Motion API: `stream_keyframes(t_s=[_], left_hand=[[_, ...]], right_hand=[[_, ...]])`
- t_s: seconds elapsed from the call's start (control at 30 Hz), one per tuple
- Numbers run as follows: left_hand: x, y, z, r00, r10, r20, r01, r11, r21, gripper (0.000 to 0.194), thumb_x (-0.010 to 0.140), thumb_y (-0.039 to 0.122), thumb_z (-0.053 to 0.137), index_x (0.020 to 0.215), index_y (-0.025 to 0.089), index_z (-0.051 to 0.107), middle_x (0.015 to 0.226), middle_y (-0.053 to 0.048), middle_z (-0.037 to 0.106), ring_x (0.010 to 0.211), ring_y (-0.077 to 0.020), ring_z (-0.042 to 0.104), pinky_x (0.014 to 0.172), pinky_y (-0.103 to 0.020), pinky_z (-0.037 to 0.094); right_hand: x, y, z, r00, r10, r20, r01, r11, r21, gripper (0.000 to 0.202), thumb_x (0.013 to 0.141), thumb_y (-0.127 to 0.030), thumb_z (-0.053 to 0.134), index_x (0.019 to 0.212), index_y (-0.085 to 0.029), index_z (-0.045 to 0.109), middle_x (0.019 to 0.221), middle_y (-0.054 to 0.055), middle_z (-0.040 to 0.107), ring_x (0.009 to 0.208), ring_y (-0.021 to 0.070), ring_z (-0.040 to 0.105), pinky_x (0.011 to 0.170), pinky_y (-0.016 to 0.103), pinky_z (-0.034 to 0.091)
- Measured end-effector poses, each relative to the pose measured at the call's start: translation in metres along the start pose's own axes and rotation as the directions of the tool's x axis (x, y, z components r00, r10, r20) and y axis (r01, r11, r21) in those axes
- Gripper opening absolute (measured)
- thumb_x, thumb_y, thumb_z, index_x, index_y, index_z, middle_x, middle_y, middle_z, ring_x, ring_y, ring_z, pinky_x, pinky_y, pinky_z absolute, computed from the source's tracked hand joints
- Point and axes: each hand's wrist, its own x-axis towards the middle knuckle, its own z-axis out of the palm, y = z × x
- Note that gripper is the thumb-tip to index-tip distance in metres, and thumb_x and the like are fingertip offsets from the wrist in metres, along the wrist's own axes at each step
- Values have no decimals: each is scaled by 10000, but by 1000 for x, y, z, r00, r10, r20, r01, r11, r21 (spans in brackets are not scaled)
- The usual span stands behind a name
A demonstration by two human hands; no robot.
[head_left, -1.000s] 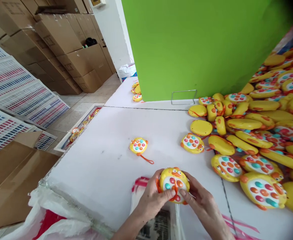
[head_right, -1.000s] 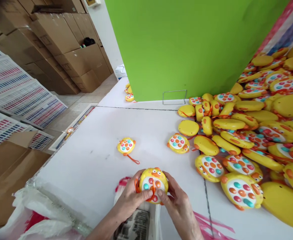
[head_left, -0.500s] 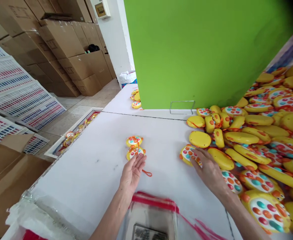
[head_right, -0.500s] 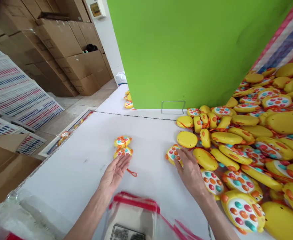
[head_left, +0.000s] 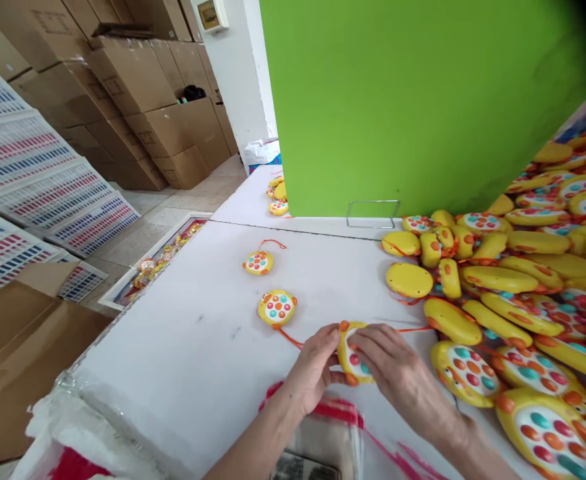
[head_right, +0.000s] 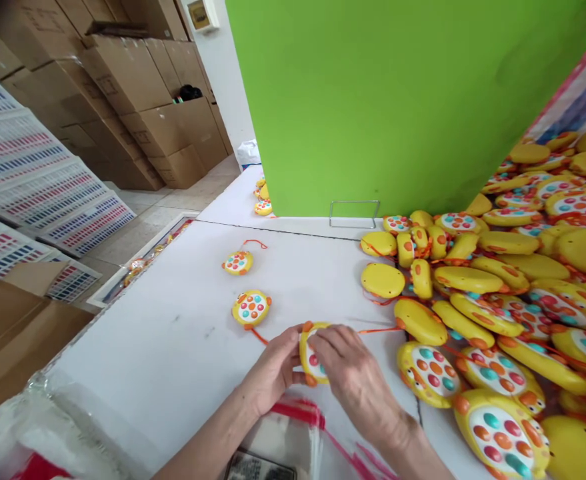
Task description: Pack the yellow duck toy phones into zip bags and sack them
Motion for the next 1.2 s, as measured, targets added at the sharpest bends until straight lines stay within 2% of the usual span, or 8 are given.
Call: stream_keyframes(t_s=[0.1,0.2,0.37,0.47,0.57,0.77,1.07,1.2], left_hand=[[-3,-5,3,997,-47,54,44,998,48,510,667,383,794,1088,174,598,797,-17,622,649,-143,606,538,-256,511],[-9,-13,3,996,-85,30,84,996,31,542,643,344,817,1104,161,598,861,-50,653,673,-146,621,562,-250,504],[-14,-29,2,998,-63,-10,62,997,-43,463,608,288,848,994,142,639,800,-22,654,628,-99,598,581,-203,454],[-17,-30,2,998,3,-58,-9,995,-100,457,624,241,832,1013,179,600,859,-13,670,718,-125,634,658,-222,476],[-23,-28,3,996,70,-50,-76,985,-154,443,662,183,796,1034,188,555,887,-15,674,758,-142,646,672,-235,488],[-31,-31,7,996,86,22,-83,990,-117,327,801,274,693,1051,144,527,949,-93,687,786,-175,664,675,-260,495],[-43,-37,6,991,98,86,-95,995,-42,346,804,240,691,1102,113,570,1041,-133,678,916,-214,647,771,-298,490],[-48,-36,0,995,69,73,-71,997,13,374,724,217,768,1036,101,598,997,-124,682,889,-199,637,778,-297,486]], right_hand=[[-19,-28,2,969,170,-177,-154,983,103,238,945,-213,462,1166,-250,541,1077,53,634,1036,227,578,908,363,476],[-37,-44,10,834,470,-289,-422,881,213,251,929,-291,507,1178,-265,523,1109,53,627,1012,226,608,835,327,520],[-55,-57,21,847,477,-234,-395,860,323,307,936,-253,459,1236,-293,508,1227,38,598,1134,219,574,933,329,495],[-61,-56,20,701,676,-228,-536,710,456,336,914,-352,509,1244,-291,511,1284,50,565,1173,254,539,978,393,463],[-66,-56,23,578,811,-86,-567,475,673,463,875,-446,562,1291,-265,470,1352,85,512,1198,276,517,931,392,499],[-68,-66,39,565,810,159,-485,169,858,635,845,-467,619,1380,-240,361,1381,110,501,1202,272,528,914,336,518],[-72,-57,34,576,798,178,-496,168,852,732,794,-461,685,1385,-179,358,1326,137,549,1124,271,591,855,312,563],[-70,-58,27,635,736,234,-484,143,863,719,799,-444,684,1386,-174,368,1318,132,562,1142,269,581,851,304,567]])
